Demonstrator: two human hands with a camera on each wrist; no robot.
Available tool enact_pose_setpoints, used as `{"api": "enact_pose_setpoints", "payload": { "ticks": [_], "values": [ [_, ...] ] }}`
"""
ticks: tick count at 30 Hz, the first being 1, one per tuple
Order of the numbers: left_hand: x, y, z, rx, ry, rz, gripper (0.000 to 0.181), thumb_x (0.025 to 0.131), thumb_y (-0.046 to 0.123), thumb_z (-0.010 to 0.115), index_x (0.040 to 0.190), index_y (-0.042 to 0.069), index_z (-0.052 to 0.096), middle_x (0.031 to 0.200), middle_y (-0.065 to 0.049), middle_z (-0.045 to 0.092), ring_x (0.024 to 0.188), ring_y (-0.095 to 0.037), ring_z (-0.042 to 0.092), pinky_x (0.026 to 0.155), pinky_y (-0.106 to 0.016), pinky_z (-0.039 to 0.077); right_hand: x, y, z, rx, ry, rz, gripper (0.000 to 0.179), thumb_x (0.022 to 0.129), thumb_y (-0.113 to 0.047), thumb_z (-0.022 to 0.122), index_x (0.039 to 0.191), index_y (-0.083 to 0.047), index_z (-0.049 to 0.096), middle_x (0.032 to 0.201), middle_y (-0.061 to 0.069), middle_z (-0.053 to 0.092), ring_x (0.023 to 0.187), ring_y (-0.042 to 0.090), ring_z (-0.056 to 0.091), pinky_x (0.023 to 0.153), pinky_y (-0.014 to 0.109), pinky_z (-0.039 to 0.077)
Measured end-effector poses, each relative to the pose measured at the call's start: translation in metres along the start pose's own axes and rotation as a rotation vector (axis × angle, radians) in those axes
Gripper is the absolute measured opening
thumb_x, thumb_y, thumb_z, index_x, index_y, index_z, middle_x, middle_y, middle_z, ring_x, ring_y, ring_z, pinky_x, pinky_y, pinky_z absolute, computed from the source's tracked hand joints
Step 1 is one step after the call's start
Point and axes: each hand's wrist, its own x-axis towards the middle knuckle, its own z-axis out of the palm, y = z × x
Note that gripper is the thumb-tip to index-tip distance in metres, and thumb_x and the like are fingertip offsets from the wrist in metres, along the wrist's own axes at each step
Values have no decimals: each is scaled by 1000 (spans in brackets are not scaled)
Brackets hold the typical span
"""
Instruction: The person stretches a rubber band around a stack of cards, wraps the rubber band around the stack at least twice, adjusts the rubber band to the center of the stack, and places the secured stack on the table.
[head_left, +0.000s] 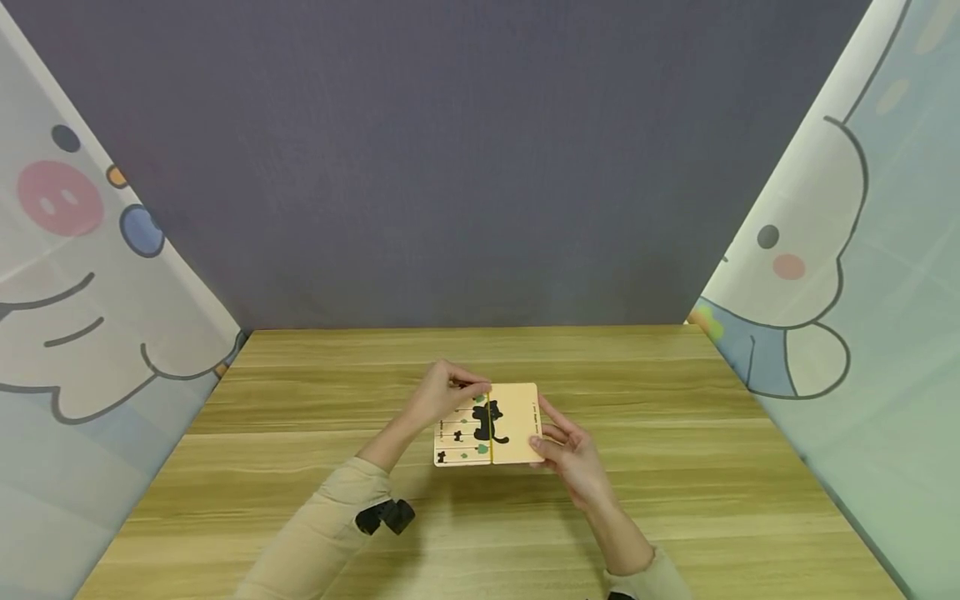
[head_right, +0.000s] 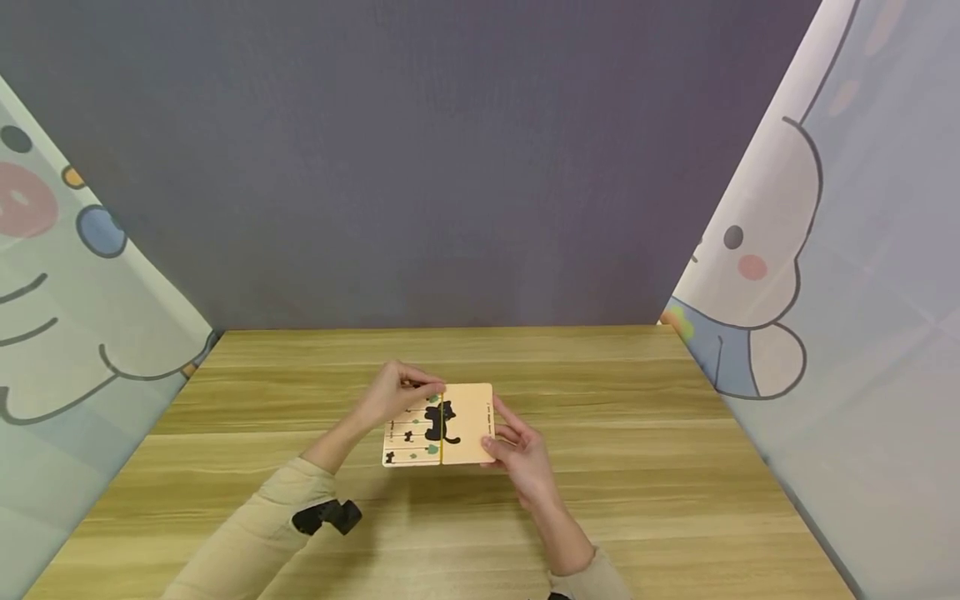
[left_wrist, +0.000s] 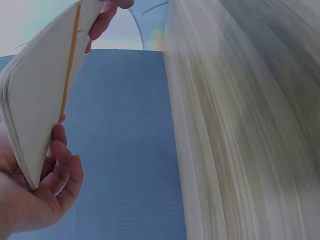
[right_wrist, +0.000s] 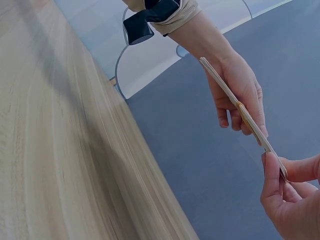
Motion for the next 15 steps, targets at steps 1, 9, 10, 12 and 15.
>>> {"api": "enact_pose_setpoints", "payload": {
  "ticks": [1,9,10,12,15],
  "values": [
    [0,0,0,5,11,5,15,81,15,65,90,4,70,81,-3,67,51,-10,49,42,-20,37,0,0,0,1,3,-2,64,80,7,57,137,-6,31,104,17,60,75,19,62,61,27,51],
    [0,7,-2,49,155,85,11,79,9,67,87,2,70,82,-7,66,63,-14,58,51,-22,48,1,4,-4,25,21,-5,63,80,8,57,137,-7,32,98,10,62,73,16,61,60,27,52],
    [-1,8,-2,51,172,89,11,79,8,67,87,2,70,83,-7,66,65,-14,59,54,-22,49,1,4,-4,31,25,-3,63,80,8,56,137,-7,32,97,9,62,73,15,60,60,27,52],
    [-4,10,-1,58,210,103,11,78,7,67,88,3,70,84,-7,66,69,-15,59,59,-24,50,1,4,-5,42,41,10,63,80,9,55,136,-8,33,97,9,62,72,15,59,60,26,52],
    [-9,12,1,76,279,111,13,78,8,67,91,4,69,88,-5,65,75,-15,59,66,-27,50,1,3,-6,58,72,30,62,80,11,54,136,-9,35,97,11,61,72,15,59,60,25,51]
  ]
}}
